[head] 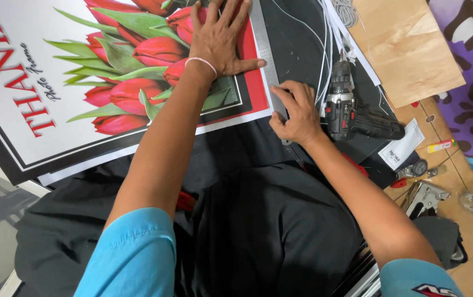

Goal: A person is framing a picture of tulips, using a ruler to align it and a utility knife to trim the edges.

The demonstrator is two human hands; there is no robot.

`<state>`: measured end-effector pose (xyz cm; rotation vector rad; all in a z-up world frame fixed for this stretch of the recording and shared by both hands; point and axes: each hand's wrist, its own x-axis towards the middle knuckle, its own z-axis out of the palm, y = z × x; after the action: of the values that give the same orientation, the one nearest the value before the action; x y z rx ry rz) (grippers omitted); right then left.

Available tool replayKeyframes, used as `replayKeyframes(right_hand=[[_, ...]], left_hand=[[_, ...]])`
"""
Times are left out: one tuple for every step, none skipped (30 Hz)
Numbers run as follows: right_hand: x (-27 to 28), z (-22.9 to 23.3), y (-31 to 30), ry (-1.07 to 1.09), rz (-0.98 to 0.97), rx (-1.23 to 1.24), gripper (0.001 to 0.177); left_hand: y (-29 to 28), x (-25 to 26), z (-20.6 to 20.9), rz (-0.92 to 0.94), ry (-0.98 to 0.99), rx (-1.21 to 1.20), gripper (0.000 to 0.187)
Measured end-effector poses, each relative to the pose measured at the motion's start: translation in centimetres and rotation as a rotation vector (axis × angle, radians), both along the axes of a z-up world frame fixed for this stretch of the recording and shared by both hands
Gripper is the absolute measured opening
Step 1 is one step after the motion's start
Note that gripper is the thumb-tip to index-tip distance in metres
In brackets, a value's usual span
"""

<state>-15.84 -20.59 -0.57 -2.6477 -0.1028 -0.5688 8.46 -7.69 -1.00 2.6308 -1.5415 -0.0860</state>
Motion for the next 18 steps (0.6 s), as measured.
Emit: replayKeyframes(right_hand=[[-0.3,-0.4,0.3,-0.005,0.002,-0.003,0.055],[-0.7,-0.8,0.6,0.05,-0.057,0.034,0.058],[-1.2,-1.3,0.9,0.11,-0.119,0.074,0.062],[-1.1,-0.7,1.0,0.109,-0.119,0.074,0.062],[-1.1,-0.2,1.2,0.193,-0.2,0.201,0.067],[-1.2,0.3,1.5,0.277,-0.279,0.329,0.071],[-1.3,0.3,1.4,0.277,-0.281,0.331,0.071],[-1.4,0.4,1.3,0.271,-0.299,0.286,0.07],[-1.4,0.4,1.1,0.264,-0.312,0.24,0.068],[-1.5,-0.4,0.8,0.263,-0.309,0.239,0.068],[-1.8,-1.1,0.5,0.265,-0.263,0.186,0.07],[-2.1,-1.8,0.1,0.268,-0.216,0.133,0.073],[-2.1,-1.9,-0.1,0.268,-0.216,0.131,0.073],[-2.1,-1.9,-0.4,0.222,-0.163,0.125,0.071],[-2.1,-2.0,-0.5,0.178,-0.109,0.119,0.069],[-2.0,-1.8,-0.9,0.178,-0.109,0.119,0.069],[-1.9,-1.6,-1.2,0.222,-0.119,0.122,0.069],[-1.8,-1.4,-1.5,0.265,-0.129,0.125,0.069]], left_hand=[[0.0,0.1,0.1,0.002,-0.005,-0.003,0.123],[-0.1,0.2,0.3,0.011,0.014,0.002,0.123],[-0.1,0.0,0.3,0.016,0.038,0.01,0.124],[-0.4,0.2,0.5,0.016,0.037,0.009,0.124],[-0.5,0.1,0.7,0.03,0.059,0.021,0.122],[-0.6,0.0,0.8,0.045,0.08,0.034,0.12],[-0.8,-0.1,1.0,0.042,0.08,0.035,0.12],[-0.9,-0.1,1.1,0.046,0.085,0.056,0.116],[-1.0,-0.1,1.3,0.055,0.089,0.074,0.113],[-0.9,0.0,1.2,0.057,0.088,0.073,0.113],[-0.9,0.0,1.1,0.055,0.09,0.062,0.112],[-0.9,-0.1,1.0,0.052,0.091,0.051,0.112],[-1.0,-0.1,1.2,0.053,0.092,0.049,0.112],[-1.0,0.0,1.5,0.059,0.122,0.063,0.113],[-1.0,-0.1,1.7,0.065,0.153,0.08,0.114],[-0.9,-0.1,1.6,0.066,0.154,0.079,0.114],[-0.9,-0.1,1.4,0.067,0.137,0.067,0.115],[-0.9,-0.1,1.2,0.068,0.121,0.054,0.116]])
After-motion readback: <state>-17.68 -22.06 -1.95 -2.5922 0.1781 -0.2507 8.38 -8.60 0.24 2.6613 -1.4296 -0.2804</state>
